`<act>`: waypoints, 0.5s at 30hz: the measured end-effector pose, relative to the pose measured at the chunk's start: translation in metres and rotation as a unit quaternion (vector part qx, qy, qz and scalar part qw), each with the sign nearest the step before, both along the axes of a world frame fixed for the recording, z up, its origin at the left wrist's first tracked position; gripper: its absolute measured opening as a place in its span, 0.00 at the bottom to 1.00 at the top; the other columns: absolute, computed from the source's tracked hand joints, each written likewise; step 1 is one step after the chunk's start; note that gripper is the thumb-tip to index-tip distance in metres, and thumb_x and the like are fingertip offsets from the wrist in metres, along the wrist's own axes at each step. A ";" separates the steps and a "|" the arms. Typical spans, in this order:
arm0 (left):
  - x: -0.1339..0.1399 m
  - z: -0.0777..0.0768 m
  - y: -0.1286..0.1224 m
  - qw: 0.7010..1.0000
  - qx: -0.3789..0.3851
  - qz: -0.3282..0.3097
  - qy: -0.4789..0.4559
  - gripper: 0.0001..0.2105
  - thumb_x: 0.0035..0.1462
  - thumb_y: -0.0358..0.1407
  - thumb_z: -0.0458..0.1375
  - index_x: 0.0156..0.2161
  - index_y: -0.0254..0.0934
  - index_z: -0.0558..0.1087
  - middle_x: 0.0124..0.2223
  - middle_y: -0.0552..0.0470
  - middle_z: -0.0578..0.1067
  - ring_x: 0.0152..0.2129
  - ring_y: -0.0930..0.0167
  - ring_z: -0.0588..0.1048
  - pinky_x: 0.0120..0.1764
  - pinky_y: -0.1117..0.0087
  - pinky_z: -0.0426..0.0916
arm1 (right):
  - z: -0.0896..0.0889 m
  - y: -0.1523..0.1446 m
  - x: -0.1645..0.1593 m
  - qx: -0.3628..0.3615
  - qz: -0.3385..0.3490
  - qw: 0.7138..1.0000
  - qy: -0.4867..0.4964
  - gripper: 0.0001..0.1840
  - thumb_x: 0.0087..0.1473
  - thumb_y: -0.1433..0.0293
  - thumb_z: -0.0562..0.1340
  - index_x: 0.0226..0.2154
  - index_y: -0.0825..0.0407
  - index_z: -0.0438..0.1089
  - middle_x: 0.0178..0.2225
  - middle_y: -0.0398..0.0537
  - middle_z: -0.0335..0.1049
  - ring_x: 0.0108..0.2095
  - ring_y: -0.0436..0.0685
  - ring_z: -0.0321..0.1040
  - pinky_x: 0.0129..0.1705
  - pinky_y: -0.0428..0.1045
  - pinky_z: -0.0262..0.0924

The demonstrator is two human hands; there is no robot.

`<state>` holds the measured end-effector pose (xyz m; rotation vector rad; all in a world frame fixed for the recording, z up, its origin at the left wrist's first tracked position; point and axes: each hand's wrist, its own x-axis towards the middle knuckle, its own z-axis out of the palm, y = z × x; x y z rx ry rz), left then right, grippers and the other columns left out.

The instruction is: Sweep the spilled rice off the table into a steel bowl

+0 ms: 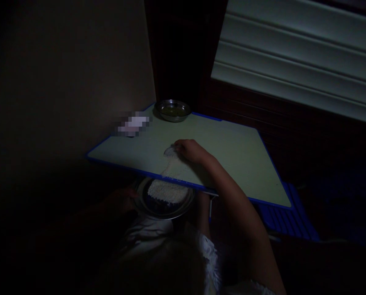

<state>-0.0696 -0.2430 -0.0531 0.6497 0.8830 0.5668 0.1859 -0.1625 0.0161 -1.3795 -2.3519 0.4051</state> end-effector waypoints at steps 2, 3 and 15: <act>0.001 0.001 0.000 1.000 -0.003 0.012 0.001 0.19 0.36 0.27 0.53 0.39 0.38 0.65 0.32 0.54 0.77 0.33 0.64 0.73 0.34 0.67 0.68 | 0.002 -0.010 -0.004 0.001 0.015 1.000 0.004 0.16 0.54 0.73 0.55 0.45 0.59 0.68 0.42 0.54 0.71 0.40 0.53 0.67 0.43 0.46 0.56; 0.001 0.001 0.000 1.000 -0.005 0.015 0.001 0.18 0.37 0.26 0.52 0.39 0.37 0.65 0.31 0.54 0.77 0.32 0.65 0.73 0.34 0.67 0.68 | 0.003 -0.014 -0.006 0.002 0.020 1.000 0.005 0.16 0.55 0.73 0.54 0.45 0.59 0.68 0.42 0.54 0.71 0.40 0.53 0.67 0.43 0.46 0.56; 0.004 0.008 -0.002 1.000 -0.005 0.008 -0.001 0.19 0.41 0.25 0.53 0.42 0.36 0.63 0.34 0.55 0.76 0.37 0.63 0.73 0.37 0.65 0.69 | 0.015 -0.053 -0.032 -0.013 0.071 0.997 -0.008 0.16 0.56 0.73 0.53 0.47 0.55 0.66 0.45 0.52 0.70 0.42 0.54 0.67 0.43 0.47 0.56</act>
